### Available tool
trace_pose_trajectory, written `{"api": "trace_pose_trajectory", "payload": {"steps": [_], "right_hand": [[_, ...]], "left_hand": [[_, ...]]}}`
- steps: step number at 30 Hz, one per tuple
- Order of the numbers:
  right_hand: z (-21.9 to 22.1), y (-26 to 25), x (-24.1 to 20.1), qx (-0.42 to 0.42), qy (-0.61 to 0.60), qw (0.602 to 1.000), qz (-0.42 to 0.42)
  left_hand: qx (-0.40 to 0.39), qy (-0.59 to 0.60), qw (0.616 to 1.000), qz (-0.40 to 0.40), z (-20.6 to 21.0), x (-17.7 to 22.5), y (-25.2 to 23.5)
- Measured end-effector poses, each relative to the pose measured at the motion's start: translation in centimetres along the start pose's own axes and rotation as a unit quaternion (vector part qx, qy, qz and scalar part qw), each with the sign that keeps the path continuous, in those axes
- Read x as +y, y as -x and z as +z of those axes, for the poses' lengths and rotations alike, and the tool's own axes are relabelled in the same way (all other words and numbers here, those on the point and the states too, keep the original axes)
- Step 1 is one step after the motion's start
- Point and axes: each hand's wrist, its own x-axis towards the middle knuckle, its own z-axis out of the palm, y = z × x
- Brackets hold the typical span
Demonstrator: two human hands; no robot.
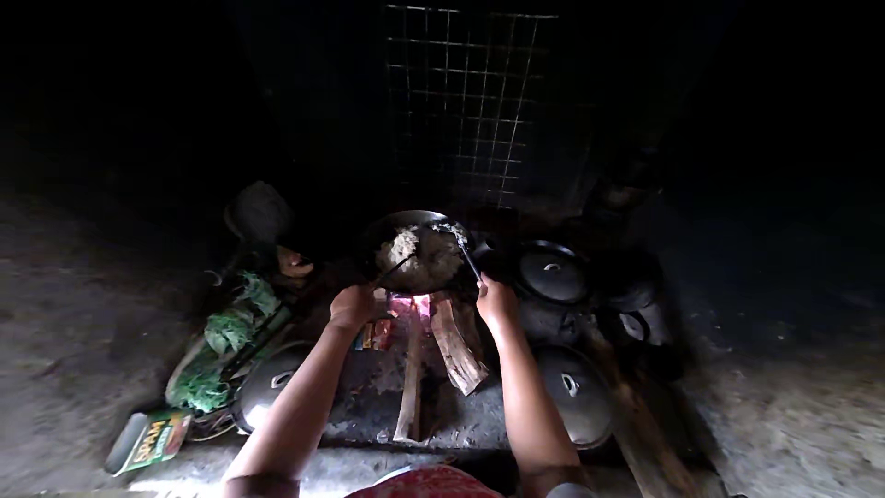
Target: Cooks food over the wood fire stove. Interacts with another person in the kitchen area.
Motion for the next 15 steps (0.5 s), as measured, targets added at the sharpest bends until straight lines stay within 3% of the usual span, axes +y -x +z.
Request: {"api": "trace_pose_trajectory", "payload": {"steps": [2, 5, 7, 8, 12, 15], "right_hand": [[0.4, 0.5, 0.2, 0.001, -0.016, 1.0, -0.003], [1.3, 0.9, 0.2, -0.014, -0.025, 1.0, 0.001], [1.8, 1.2, 0.1, -0.024, -0.029, 0.999, 0.003], [2.0, 1.3, 0.0, -0.023, -0.034, 0.999, 0.001], [2.8, 1.8, -0.1, -0.021, -0.049, 0.999, -0.005], [3.0, 2.3, 0.4, -0.02, -0.067, 0.997, -0.016]], "left_hand": [[0.011, 0.162, 0.987, 0.012, 0.3, -2.9, 0.0], [-0.065, 0.44, 0.891, -0.086, -0.6, -5.3, 0.2], [-0.085, 0.529, 0.835, -0.129, -1.9, -6.4, 0.4], [-0.081, 0.532, 0.831, -0.142, -2.8, -6.5, 0.6], [-0.058, 0.421, 0.899, -0.102, -6.2, -7.0, 1.2], [-0.05, 0.232, 0.97, -0.045, -9.4, -7.5, 1.9]]}}
